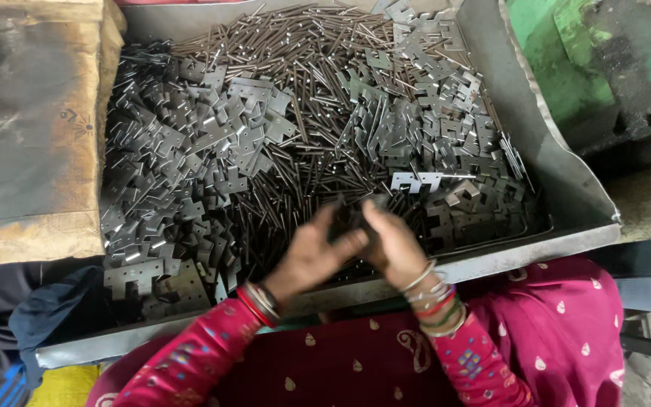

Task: The person inserts metal rods into metal hinge plates and places the assembled units into a large metal bin. Another person assists by adding more rods to the bin.

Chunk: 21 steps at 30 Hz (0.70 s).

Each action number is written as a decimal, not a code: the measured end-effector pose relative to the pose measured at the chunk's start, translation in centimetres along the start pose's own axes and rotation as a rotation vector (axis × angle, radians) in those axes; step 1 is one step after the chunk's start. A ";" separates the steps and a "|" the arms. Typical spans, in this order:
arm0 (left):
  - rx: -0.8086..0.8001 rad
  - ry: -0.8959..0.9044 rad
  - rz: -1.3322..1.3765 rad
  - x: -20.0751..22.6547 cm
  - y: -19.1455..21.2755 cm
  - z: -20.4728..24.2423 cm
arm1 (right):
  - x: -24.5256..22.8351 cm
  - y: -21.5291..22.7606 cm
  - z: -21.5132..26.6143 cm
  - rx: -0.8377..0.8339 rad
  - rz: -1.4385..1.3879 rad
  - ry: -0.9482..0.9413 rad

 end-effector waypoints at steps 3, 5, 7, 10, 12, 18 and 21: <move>0.052 -0.031 -0.318 0.3 -0.9 0.8 | 1.3 -1.3 0.9 -0.080 0.180 0.062; 0.088 0.083 -0.429 0.1 0.9 0.1 | 1.4 0.1 0.9 -0.056 0.447 0.024; 0.212 0.062 -0.591 -0.1 4.1 -1.0 | 0.9 2.5 -0.6 -0.043 0.904 0.133; 0.503 0.066 -1.135 -0.4 11.1 -2.4 | -1.4 6.9 -4.1 -0.031 1.488 0.829; 0.789 0.092 -1.449 -1.2 16.9 -2.6 | -2.7 9.9 -6.8 -0.002 1.632 0.804; 1.172 0.445 -1.485 -9.1 33.3 1.0 | -3.5 15.0 -12.0 -0.029 1.763 0.311; 1.219 0.526 -1.393 -12.2 35.8 2.5 | -2.6 15.2 -13.3 -0.077 1.957 0.416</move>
Point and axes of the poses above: each hand's wrist, its own z-axis away from the middle knuckle, its own y-axis out of the back of the hand, x = y × z, the point moved 1 cm from there along -z, towards the middle knuckle, and after that the axes turned 15 degrees about y, right-handed, at the moved point
